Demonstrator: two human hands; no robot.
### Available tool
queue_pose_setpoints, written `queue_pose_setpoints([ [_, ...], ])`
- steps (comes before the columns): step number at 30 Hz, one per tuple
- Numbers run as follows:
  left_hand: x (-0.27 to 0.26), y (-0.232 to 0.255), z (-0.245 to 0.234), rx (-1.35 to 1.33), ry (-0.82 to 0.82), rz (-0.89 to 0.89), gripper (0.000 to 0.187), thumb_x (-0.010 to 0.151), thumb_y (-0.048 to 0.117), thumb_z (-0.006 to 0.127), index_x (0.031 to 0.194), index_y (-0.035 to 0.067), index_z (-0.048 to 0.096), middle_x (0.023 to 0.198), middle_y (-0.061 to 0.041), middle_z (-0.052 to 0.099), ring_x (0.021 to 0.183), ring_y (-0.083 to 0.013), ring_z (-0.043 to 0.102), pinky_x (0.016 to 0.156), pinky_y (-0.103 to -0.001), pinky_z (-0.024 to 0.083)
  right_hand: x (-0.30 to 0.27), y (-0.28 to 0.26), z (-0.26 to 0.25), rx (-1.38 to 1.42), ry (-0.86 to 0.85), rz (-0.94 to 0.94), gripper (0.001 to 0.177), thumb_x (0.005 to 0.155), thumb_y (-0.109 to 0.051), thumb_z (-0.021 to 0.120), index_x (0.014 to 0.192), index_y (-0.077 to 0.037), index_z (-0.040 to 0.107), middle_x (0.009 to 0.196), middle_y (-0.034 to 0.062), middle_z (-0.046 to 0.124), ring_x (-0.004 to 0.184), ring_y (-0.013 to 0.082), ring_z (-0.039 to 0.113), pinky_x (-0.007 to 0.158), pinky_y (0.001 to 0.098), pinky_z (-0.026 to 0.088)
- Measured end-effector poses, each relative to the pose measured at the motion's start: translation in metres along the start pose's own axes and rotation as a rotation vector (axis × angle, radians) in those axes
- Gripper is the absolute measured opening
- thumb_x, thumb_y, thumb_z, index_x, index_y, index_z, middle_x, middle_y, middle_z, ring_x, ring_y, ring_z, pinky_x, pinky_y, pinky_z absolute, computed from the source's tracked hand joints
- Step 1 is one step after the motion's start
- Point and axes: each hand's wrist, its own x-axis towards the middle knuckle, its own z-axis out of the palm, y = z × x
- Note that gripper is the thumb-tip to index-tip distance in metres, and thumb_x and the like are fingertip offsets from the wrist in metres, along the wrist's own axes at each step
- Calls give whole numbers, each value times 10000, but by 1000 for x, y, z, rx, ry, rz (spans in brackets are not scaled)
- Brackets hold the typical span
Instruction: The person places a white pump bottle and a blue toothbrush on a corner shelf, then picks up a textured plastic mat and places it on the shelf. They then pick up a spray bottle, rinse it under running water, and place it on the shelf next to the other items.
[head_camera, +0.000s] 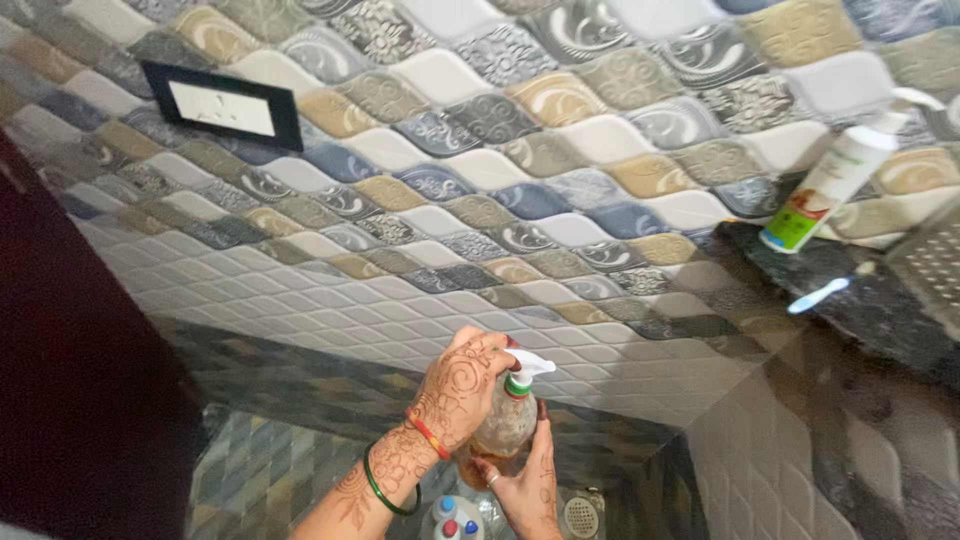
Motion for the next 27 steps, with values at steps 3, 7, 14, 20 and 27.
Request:
queue_pose_setpoints([
  [3,19,15,-5,-55,5,4,216,852,31,566,987,99,721,1138,-85,707,1117,-329,605,933,-433,513,7,0,-11,63,83,-127,1253,546,-78,917,1585,-60,218,1466,176,464,1358,298,498,1092,379,428],
  [7,40,33,-7,-94,34,51,319,814,-11,564,1088,85,697,1251,-105,667,1164,-346,595,1011,-430,495,18,2,-29,90,146,-173,1093,593,-72,888,1506,-33,287,1399,170,548,1285,291,584,1052,372,472],
  [14,46,43,22,-405,72,-43,713,919,219,670,1515,-14,354,1523,-234,456,1318,-324,557,1122,-402,419,29,1,-66,181,227,-190,899,710,-199,887,1437,0,396,1284,180,670,1168,282,682,982,359,522],
  [20,25,44,77,-427,-246,-214,877,962,447,657,1557,-56,256,1532,-268,432,1441,-370,428,1180,-419,344,31,7,-104,186,335,-252,931,812,-280,817,1514,22,285,1327,184,651,1176,245,662,974,358,510],
  [27,37,68,102,-557,-294,-228,904,910,416,705,1548,-47,264,1543,-256,437,1450,-344,434,1169,-393,349,17,-5,-144,169,429,-180,892,809,-216,807,1534,-10,332,1356,171,637,1205,243,639,985,355,515],
])
